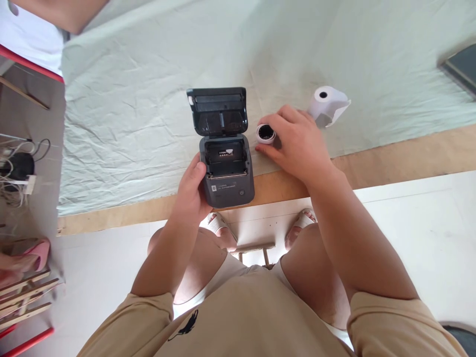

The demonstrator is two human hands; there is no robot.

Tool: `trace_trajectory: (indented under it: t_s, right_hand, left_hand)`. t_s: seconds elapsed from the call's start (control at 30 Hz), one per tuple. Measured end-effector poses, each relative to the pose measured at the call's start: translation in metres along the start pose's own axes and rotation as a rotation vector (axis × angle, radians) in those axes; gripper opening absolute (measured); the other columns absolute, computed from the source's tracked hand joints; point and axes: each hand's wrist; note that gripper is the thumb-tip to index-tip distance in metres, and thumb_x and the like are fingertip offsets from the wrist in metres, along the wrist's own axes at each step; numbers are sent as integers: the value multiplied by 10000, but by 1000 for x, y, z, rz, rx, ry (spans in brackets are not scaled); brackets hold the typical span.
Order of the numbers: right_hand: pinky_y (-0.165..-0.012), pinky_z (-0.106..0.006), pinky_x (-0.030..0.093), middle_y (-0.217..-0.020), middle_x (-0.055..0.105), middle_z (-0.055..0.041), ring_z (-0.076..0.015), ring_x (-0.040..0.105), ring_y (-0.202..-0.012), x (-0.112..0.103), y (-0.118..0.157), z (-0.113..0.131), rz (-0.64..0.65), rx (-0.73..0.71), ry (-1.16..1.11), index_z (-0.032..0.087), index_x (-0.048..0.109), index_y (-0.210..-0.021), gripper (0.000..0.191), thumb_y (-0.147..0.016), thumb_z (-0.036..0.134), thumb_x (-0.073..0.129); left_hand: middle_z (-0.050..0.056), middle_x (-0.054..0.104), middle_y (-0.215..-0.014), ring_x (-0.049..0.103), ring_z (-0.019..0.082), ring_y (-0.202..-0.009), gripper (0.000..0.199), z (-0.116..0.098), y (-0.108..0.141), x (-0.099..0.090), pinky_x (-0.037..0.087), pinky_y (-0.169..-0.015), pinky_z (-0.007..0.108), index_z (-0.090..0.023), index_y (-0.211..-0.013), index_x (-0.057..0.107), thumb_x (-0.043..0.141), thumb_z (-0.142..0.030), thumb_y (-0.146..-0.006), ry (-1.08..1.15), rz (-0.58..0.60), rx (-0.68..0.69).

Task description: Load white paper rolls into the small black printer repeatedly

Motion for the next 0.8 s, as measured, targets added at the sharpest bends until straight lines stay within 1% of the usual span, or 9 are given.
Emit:
trace_trajectory:
  t_s: [0.07,0.2,0.27,0.37,0.43,0.5,0.57,0.63,0.8]
  right_hand:
    - [-1074,-556,633,-1284,759,-114,-362,757,-1234,-3,2,-1,-53,19,-43,319,684,-1396,373,-1032,345,758]
    - [-1021,-555,661,-1265,770,-83,-333,774,-1200,-7,9,7,-262,36,-189,360,511,-1497,558,-1006,381,775]
    - [-970,-529,675,-1264,777,-82,-313,784,-1194,-10,10,16,-359,4,-283,350,518,-1432,494,-1000,351,759]
    - [-873,-495,684,-1171,823,-50,-289,819,-1092,-14,12,36,-432,-178,-370,338,617,-1231,275,-991,331,749]
    - [-861,-478,672,-1115,853,-18,-271,836,-1028,-14,12,49,-427,-323,-325,337,674,-1164,198,-994,255,737]
    - [-859,-452,631,-1094,870,-3,-249,838,-978,-11,12,59,-410,-394,-224,319,717,-1166,240,-1004,143,690]
    - [-828,-429,574,-1059,877,-6,-236,825,-905,-6,12,64,-399,-392,-151,275,732,-1148,237,-1003,101,662]
    - [-812,-423,533,-1068,885,-20,-242,820,-894,-2,11,66,-339,-352,-143,250,733,-1103,198,-996,107,647]
    - [-855,-443,505,-1142,899,-6,-275,834,-1047,-1,9,66,-183,-268,-142,285,765,-1013,269,-995,92,578]
  left_hand:
    - [68,853,-1376,739,352,-1480,622,-1,1,0,679,-1174,497,-270,-1260,707,946,-669,-848,-3,3,1]
    - [75,826,-1454,721,357,-1505,638,-1,2,1,681,-1177,490,-265,-1294,712,942,-667,-854,-1,17,8]
    - [84,822,-1463,713,364,-1515,651,-1,2,1,683,-1176,489,-259,-1310,714,941,-666,-855,0,20,10]
    - [86,837,-1417,714,364,-1513,647,0,2,1,679,-1181,489,-257,-1322,715,935,-660,-866,-2,20,11]
    - [82,846,-1379,715,362,-1511,635,1,1,1,670,-1191,489,-264,-1332,708,923,-654,-879,-5,18,19]
    - [77,844,-1373,709,365,-1517,635,1,1,1,661,-1201,487,-272,-1342,700,909,-661,-887,-13,18,34]
    - [72,844,-1369,707,364,-1519,621,1,1,1,655,-1206,479,-275,-1335,698,897,-665,-895,-24,19,42]
    - [63,854,-1328,724,353,-1496,597,1,2,2,657,-1198,471,-279,-1320,704,900,-653,-898,-32,18,39]
    - [56,862,-1275,723,354,-1490,571,1,3,1,666,-1180,473,-284,-1299,720,902,-649,-899,-54,4,46]
Point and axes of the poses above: each hand's wrist, its own y-axis away from the middle knuckle, its own x-axis out of the palm, z = x × y
